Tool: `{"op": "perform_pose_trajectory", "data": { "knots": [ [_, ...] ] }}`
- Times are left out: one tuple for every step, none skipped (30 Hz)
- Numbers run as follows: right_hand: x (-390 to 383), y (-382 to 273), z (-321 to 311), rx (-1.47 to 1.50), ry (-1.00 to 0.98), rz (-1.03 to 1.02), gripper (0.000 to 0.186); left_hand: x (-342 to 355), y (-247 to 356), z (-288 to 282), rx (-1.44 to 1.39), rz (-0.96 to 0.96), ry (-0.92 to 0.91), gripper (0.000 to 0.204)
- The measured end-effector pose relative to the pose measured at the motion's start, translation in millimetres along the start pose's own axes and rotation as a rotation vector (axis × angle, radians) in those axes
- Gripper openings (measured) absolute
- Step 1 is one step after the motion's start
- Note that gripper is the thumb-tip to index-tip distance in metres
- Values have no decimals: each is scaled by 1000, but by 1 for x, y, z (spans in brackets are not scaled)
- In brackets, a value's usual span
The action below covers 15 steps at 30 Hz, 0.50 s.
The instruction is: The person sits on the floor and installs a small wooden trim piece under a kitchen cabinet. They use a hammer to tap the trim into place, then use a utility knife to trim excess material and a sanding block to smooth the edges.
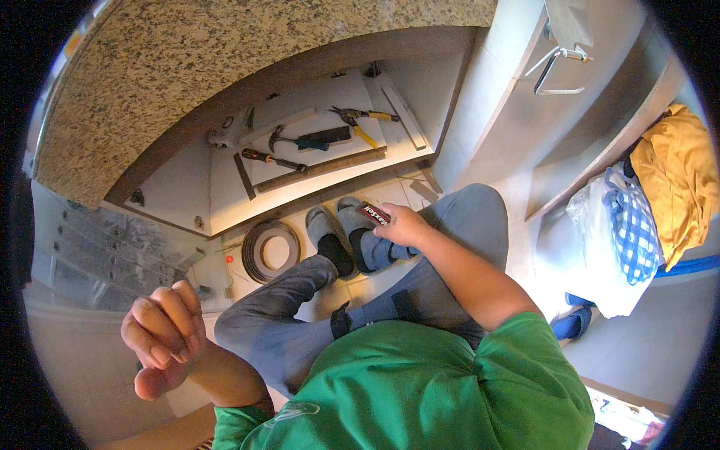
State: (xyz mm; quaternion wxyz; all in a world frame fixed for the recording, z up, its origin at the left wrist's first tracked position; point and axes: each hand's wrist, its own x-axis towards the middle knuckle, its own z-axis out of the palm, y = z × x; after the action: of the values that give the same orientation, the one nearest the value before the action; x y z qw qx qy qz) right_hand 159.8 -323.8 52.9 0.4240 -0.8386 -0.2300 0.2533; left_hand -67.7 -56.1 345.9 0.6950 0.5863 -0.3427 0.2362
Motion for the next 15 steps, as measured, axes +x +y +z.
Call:
{"op": "perform_pose_trajectory", "data": {
  "knots": [
    [0,1,1,2,8,-11,55,-1,-3,1,-9,-8,15,45],
    [0,1,1,-2,3,24,55,-1,-5,2,-17,-15,30,46],
    [0,2,1,-28,14,-7,53,-1,-8,3,-21,-19,41,46],
    [0,3,1,-59,12,8,50,-1,-10,3,-26,-24,51,46],
    [0,3,0,-87,11,20,47,-1,-11,4,-30,-29,63,46],
    [0,3,0,-66,7,22,52,-1,-13,4,-29,-34,73,47],
    [0,3,0,-43,5,22,57,-2,-14,5,-28,-39,83,47],
    [0,3,0,-19,-6,34,62,-2,-15,5,-26,-44,94,47],
    [1,3,0,-21,-3,29,62,-2,-16,5,-30,-48,99,47],
    [1,3,0,-22,-10,36,62,-2,-18,5,-33,-51,105,47],
    [1,3,0,-23,-17,43,62,-2,-19,5,-36,-55,111,47],
    [1,3,0,-30,-3,33,57,-2,-20,4,-36,-57,113,47],
    [0,2,1,-37,10,22,52,-3,-21,4,-36,-60,115,47],
    [0,2,1,-44,22,11,47,-3,-22,3,-35,-63,119,47],
    [0,1,1,-35,5,16,47,-4,-23,3,-35,-56,129,47]
  ]
}}
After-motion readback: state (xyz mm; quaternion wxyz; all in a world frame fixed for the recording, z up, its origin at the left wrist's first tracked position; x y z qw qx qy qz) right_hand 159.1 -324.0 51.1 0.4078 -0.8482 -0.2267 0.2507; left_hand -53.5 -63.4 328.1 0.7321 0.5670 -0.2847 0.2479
